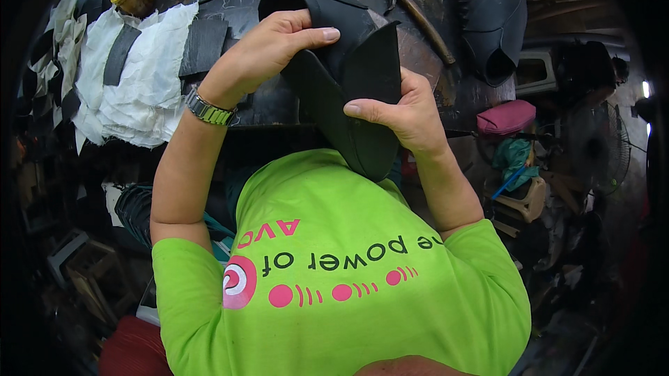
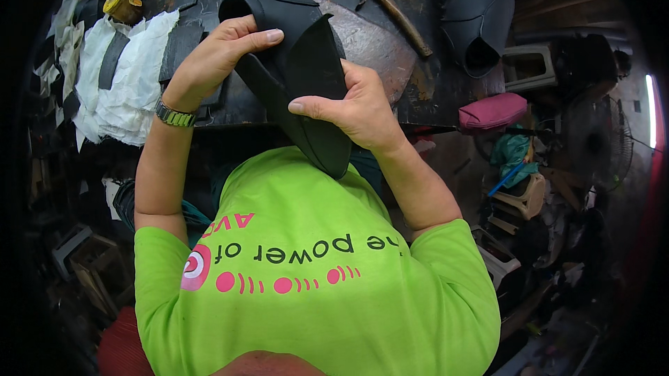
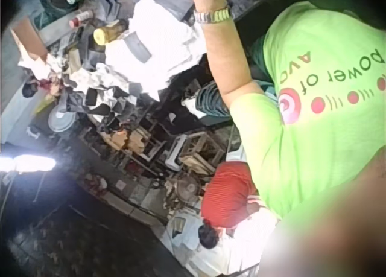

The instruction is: The person assembles a black shoe-like object by hand, repeatedly aligning and pressing together multiple black rubber or foam pieces. They use a hammer to tap and secure the joined sections, then inspect the assembled shape by turning it over and checking the interior.

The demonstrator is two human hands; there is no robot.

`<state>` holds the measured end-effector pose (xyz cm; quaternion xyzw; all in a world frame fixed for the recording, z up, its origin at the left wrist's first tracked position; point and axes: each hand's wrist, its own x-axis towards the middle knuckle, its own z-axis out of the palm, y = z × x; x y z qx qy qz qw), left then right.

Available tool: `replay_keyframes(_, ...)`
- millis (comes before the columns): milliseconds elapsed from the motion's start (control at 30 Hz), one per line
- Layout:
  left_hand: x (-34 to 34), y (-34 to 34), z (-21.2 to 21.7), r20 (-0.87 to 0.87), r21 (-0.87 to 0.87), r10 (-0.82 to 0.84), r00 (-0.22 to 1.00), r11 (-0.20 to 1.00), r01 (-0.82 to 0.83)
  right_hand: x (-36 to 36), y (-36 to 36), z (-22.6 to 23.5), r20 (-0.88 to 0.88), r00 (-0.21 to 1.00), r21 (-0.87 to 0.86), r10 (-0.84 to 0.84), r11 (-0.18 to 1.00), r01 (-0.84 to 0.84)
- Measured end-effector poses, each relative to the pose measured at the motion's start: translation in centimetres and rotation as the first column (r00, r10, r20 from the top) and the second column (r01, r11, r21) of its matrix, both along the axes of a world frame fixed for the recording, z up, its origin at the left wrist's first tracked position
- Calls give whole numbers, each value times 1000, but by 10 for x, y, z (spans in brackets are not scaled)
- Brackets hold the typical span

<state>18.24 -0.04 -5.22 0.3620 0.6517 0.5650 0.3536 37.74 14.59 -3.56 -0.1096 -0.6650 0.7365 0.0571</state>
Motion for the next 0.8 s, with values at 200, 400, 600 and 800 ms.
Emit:
replay_keyframes(200, 1, -6, 2, 130, -1, -78, 989, 997, 79, -2, -2, 0, 1, 1000, 24, -12, 1000, 12)
replay_keyframes(400, 7, -6, 0, 59, -38, 15, 998, 999, -12, -1, -4, -4, -16, 1000, 76, -14, 997, 15)
replay_keyframes(600, 12, -8, 1, 107, 20, 13, 994, 1000, -15, -1, -6, -5, -47, 999, 126, -8, 992, 14)
replay_keyframes(800, 13, -8, -1, 178, 46, -4, 984, 999, -5, -1, -4, -9, -49, 997, 194, -60, 979, 68)
